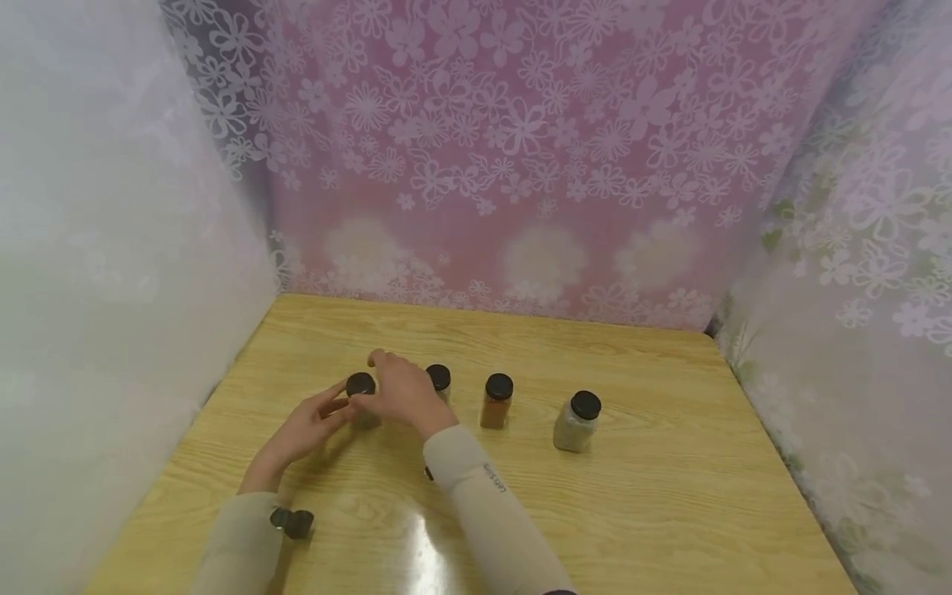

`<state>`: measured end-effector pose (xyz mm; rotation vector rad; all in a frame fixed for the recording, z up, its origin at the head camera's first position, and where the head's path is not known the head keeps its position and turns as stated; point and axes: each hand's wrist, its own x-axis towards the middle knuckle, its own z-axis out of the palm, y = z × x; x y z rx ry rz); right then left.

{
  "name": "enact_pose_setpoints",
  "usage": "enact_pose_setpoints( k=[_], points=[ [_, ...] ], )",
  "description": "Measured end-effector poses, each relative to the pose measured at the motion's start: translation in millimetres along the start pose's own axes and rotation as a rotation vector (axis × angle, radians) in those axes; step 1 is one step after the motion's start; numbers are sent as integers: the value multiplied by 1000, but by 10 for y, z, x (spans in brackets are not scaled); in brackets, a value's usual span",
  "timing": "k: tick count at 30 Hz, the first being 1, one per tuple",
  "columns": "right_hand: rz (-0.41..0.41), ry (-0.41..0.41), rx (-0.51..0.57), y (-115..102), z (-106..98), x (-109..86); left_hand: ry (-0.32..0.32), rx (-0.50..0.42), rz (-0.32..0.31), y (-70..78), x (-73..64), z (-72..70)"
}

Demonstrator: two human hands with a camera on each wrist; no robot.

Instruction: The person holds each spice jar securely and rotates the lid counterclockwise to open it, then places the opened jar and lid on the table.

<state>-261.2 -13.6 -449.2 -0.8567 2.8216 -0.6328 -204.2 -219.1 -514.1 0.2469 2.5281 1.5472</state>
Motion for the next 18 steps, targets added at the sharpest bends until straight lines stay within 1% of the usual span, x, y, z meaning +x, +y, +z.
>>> enact_pose_setpoints(
  k=[4, 9, 12, 15, 18],
  points=[
    [4, -20, 44, 18, -25, -9, -3, -23, -8, 11, -14, -10],
    [-36, -43, 55, 27, -49, -9, 1, -24, -29, 13, -10, -17],
    [-53, -57, 44, 13, -35, 6, -1, -8, -11, 1, -7, -16],
    [-61, -66, 24, -21, -1, 25, 2, 17, 21, -16, 4, -13],
    [-75, -68, -16, -60, 47, 41, 4, 37, 42, -25, 10, -7]
  ],
)
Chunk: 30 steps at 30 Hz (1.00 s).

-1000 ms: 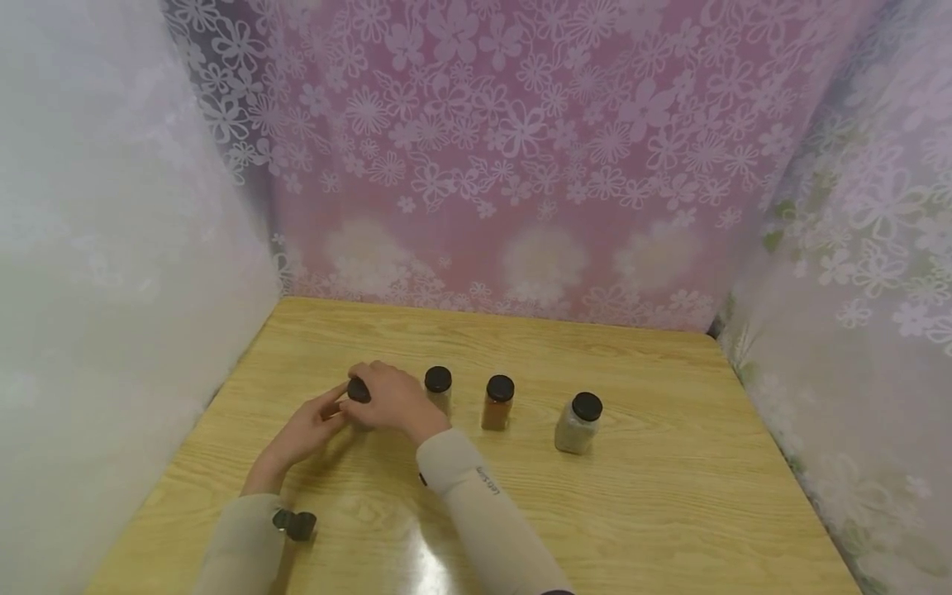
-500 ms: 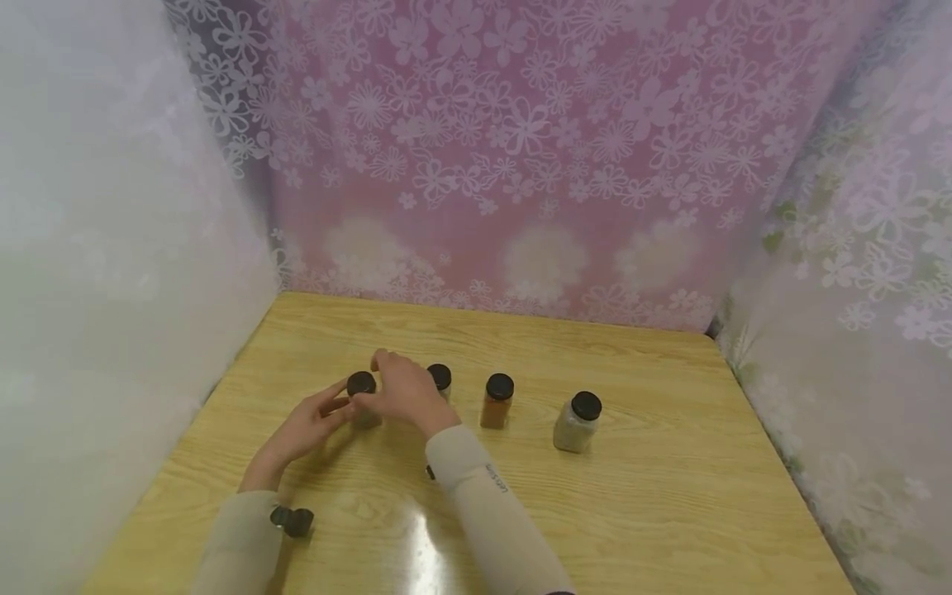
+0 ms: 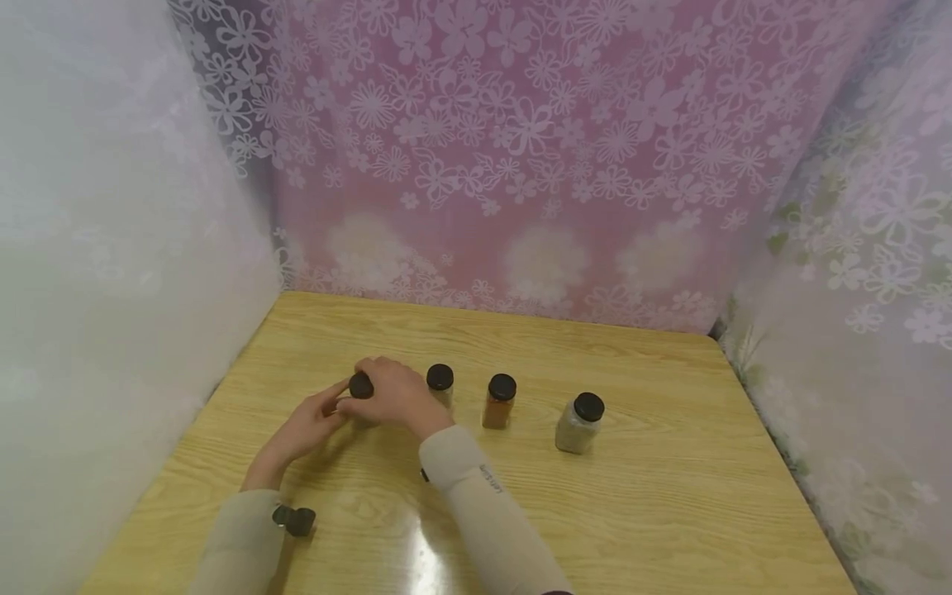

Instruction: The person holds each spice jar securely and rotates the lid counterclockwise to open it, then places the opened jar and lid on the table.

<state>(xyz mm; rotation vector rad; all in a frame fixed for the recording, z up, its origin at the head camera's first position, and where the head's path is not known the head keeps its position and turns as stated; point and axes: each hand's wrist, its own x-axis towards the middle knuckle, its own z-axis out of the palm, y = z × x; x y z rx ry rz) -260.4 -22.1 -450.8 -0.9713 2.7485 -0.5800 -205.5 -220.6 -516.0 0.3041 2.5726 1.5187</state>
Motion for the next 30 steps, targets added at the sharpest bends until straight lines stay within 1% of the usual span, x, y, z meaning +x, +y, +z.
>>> enact_pose_setpoints(
  k=[4, 6, 10, 13, 15, 21, 26, 30],
  points=[
    [1, 10, -50, -13, 26, 1, -5, -1, 3, 20, 12, 19],
    [10, 15, -51, -11, 14, -9, -3, -1, -8, 30, 17, 28],
    [43, 18, 4, 27, -24, -22, 7, 8, -30, 26, 27, 34],
    [51, 21, 47, 77, -46, -28, 11, 5, -41, 21, 35, 33],
    [46, 24, 61, 112, -58, -31, 13, 0, -44, 23, 42, 34],
    [11, 25, 55, 195, -100, -37, 24, -29, -60, 19, 64, 54],
    [-14, -6, 86, 224, -116, -46, 27, -52, -89, 10, 71, 80],
    [-43, -31, 92, 222, -71, -36, 22, -30, -67, 7, 83, 96]
  ],
)
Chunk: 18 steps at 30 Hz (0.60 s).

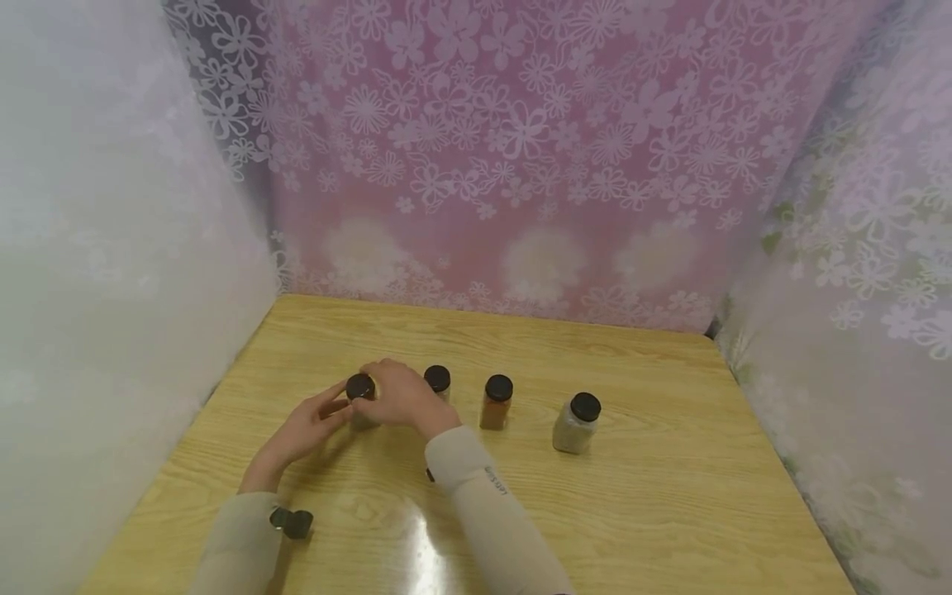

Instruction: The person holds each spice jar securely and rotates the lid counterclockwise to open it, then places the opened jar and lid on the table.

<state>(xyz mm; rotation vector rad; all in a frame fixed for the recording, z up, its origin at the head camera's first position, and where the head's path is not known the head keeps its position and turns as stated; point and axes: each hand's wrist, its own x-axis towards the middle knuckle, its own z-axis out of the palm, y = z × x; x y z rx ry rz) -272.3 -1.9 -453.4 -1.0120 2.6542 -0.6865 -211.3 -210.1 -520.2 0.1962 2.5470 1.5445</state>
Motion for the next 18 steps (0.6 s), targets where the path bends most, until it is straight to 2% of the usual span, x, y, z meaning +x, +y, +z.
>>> enact_pose_setpoints(
  k=[5, 10, 18],
  points=[
    [-25, 14, -60, -46, 100, 18, -4, 12, 32, -6, -6, 24],
    [-10, 42, -100, -58, 131, 14, 0, 13, 41, -2, -12, 49],
    [30, 51, 41, 21, 89, -21, 16, 10, 23, -19, -29, 66]
  ],
)
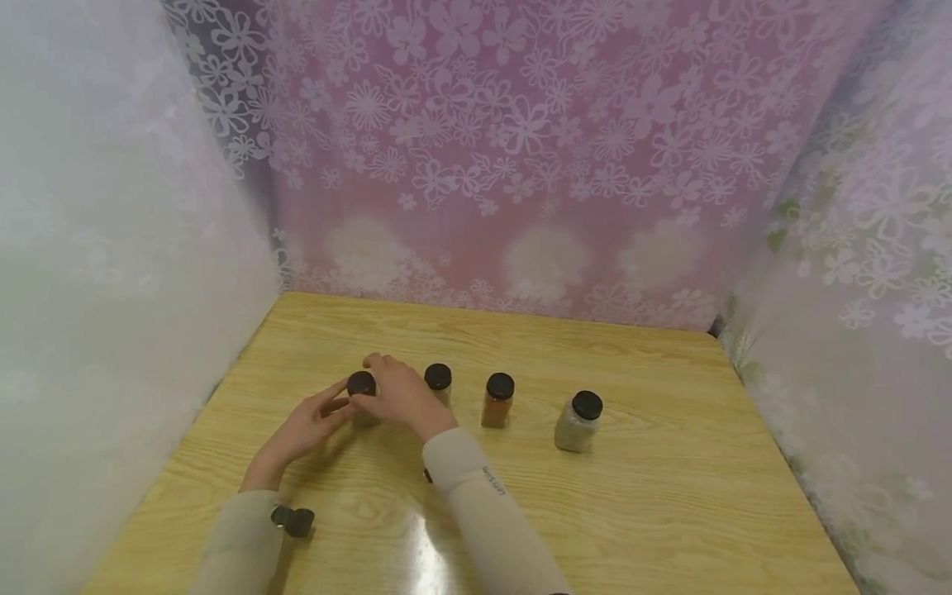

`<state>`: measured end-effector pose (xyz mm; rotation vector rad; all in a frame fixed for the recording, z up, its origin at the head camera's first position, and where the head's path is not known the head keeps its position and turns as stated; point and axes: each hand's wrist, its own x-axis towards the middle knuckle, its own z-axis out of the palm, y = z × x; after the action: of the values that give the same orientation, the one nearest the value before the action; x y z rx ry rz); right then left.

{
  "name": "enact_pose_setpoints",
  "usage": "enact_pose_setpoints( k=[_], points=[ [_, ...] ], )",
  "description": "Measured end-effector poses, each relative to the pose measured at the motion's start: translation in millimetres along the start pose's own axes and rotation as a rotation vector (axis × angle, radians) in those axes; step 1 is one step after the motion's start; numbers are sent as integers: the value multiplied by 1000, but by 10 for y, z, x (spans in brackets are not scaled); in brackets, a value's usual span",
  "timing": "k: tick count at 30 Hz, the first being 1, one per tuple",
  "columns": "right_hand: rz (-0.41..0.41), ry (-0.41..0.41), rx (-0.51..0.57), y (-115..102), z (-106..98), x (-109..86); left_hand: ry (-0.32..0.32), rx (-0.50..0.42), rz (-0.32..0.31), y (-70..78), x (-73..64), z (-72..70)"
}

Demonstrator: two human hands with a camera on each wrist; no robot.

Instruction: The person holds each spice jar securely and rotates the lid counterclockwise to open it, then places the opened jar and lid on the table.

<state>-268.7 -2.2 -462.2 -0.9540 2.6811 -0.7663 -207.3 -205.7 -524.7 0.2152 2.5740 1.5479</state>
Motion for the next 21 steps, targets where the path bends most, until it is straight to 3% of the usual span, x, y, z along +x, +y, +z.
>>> enact_pose_setpoints(
  k=[7, 16, 21],
  points=[
    [-26, -10, 16, 25, -33, -4, 6, -35, -30, -6, 0, -11],
    [-73, -39, -57, -59, 3, 30, 1, 23, -7, -7, -7, -14],
    [-51, -36, -72, -93, -3, 25, 0, 31, 2, 10, -7, -6]
  ],
)
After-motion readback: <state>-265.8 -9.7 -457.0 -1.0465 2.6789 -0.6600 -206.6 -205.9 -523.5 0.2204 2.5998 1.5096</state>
